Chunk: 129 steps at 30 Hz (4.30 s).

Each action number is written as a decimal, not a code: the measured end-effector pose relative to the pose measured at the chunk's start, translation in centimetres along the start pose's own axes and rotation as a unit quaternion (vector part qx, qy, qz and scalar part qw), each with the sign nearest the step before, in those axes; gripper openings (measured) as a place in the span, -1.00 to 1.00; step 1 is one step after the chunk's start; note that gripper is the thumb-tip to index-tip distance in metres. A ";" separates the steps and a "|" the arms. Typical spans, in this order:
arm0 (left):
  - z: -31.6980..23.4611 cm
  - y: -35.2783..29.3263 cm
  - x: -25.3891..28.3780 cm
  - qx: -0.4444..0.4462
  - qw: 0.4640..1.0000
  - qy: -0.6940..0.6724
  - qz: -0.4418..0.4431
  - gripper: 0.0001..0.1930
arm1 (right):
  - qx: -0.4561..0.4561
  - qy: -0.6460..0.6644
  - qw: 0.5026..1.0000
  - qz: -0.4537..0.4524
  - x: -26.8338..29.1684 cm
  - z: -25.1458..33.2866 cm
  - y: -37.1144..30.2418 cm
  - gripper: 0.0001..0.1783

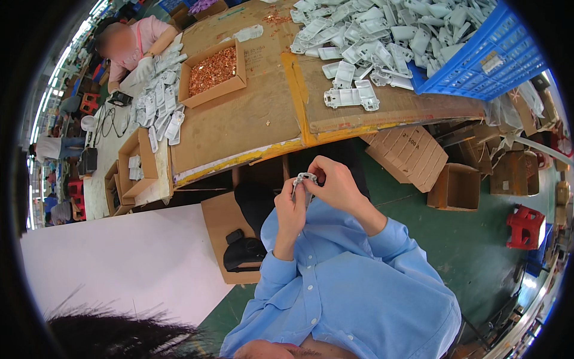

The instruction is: Manually assembling electronic components by inserting small metal pins into plastic housings at a factory workbench.

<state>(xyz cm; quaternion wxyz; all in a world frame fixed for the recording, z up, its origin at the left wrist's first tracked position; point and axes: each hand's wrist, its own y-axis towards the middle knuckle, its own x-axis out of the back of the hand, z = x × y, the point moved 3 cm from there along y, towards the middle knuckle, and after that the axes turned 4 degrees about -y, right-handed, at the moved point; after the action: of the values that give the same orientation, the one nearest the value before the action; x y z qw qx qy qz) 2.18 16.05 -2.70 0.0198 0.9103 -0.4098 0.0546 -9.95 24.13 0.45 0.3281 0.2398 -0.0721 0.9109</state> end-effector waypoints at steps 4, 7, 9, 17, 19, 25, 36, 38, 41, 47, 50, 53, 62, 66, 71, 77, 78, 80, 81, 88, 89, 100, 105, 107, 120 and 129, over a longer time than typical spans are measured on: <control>-0.4 -0.1 0.1 -0.006 1.000 0.020 0.006 -0.81 | -0.011 -0.013 1.000 0.019 0.2 0.0 0.1 -0.78; -0.5 -0.1 0.0 -0.026 0.999 0.045 0.001 -0.82 | -0.001 -0.009 1.000 0.022 0.3 0.1 0.1 -0.78; -0.6 -0.1 -0.1 -0.060 0.994 0.088 -0.009 -0.83 | 0.010 -0.021 1.000 0.018 0.4 0.1 0.3 -0.78; -0.6 0.1 0.1 -0.025 0.998 0.051 0.003 -0.83 | -0.001 -0.006 1.000 0.018 0.3 0.2 -0.1 -0.80; -0.5 0.2 0.2 -0.019 0.999 0.039 -0.002 -0.84 | 0.029 -0.017 0.999 0.023 0.4 0.4 0.0 -0.80; -0.6 0.5 0.2 -0.033 0.999 0.030 -0.002 -0.83 | 0.005 0.005 1.000 0.024 -0.1 -0.7 0.0 -0.79; 0.2 0.3 0.2 -0.006 0.999 0.018 0.027 -0.83 | -0.011 0.011 0.998 0.064 0.0 -1.4 0.3 -0.75; 0.3 0.4 0.2 -0.009 0.999 0.027 0.027 -0.83 | -0.006 0.009 0.998 0.066 0.1 -1.4 0.5 -0.75; 0.4 0.4 0.1 -0.010 0.999 0.031 0.027 -0.83 | -0.010 0.004 0.997 0.072 0.0 -1.4 0.4 -0.75; 0.3 0.4 0.3 -0.002 0.998 0.045 0.034 -0.83 | -0.006 -0.005 0.996 0.084 -0.1 -1.4 0.7 -0.76; 0.2 0.4 0.2 0.013 0.998 0.044 0.041 -0.83 | 0.009 -0.027 0.996 0.080 -0.1 -1.6 0.9 -0.76; 0.2 0.3 0.1 0.013 0.999 0.031 0.043 -0.83 | -0.010 0.003 0.996 0.094 0.1 -1.7 0.7 -0.76; 0.4 0.3 0.3 0.009 0.998 0.025 0.054 -0.83 | 0.007 0.002 0.995 0.103 -0.1 -1.7 1.0 -0.77; 0.5 0.4 0.3 0.004 0.998 0.020 0.054 -0.83 | 0.006 -0.003 0.994 0.105 -0.3 -1.8 0.9 -0.77; 0.3 0.3 0.2 0.008 0.998 0.021 0.061 -0.83 | 0.003 -0.008 0.994 0.109 -0.1 -1.5 1.0 -0.76; 0.3 0.2 0.1 0.012 0.998 0.019 0.059 -0.83 | 0.009 -0.010 0.995 0.099 -0.2 -1.6 0.9 -0.76; 0.3 0.2 0.1 0.014 0.998 0.017 0.058 -0.83 | 0.011 -0.007 0.995 0.096 -0.4 -1.8 0.7 -0.76; 0.7 0.2 0.2 0.010 0.998 0.023 0.050 -0.84 | 0.015 -0.004 0.995 0.093 -0.6 -1.8 0.9 -0.76; 0.8 0.2 0.2 0.006 0.999 0.028 0.043 -0.84 | 0.016 -0.007 0.996 0.086 -0.6 -1.7 1.0 -0.76; 0.5 0.3 0.6 0.025 0.999 0.027 0.023 -0.85 | 0.013 -0.008 0.997 0.075 -0.9 -1.2 1.2 -0.77; -0.1 0.3 0.6 0.026 0.999 0.028 0.016 -0.85 | 0.013 -0.008 0.997 0.075 -0.9 -1.2 1.3 -0.77; 3.5 0.6 5.7 0.129 0.979 -0.157 -0.026 -0.82 | 0.050 0.040 0.997 0.035 -0.5 -1.5 5.0 -0.63; 2.1 5.7 12.1 0.081 0.968 -0.165 -0.169 -0.74 | 0.120 -0.312 0.912 -0.240 3.9 -5.5 9.8 -0.48; 1.7 8.4 15.9 0.024 0.965 -0.146 -0.218 -0.77 | 0.108 -0.366 0.888 -0.257 4.5 -6.6 11.0 -0.41; 1.4 31.9 35.2 0.013 0.932 0.065 -0.358 -0.31 | 0.054 -0.378 0.897 -0.223 4.2 -8.2 11.6 -0.38; 2.2 29.2 25.6 -0.150 0.932 -0.012 -0.330 -0.57 | 0.093 -0.304 0.908 -0.272 4.6 -8.4 11.1 -0.39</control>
<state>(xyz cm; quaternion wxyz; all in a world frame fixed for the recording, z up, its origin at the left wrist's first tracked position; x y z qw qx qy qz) -2.64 -22.60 -2.22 0.1676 0.9814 -0.0896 -0.0283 -23.35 20.54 -4.34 0.5011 0.5450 -0.0154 0.6720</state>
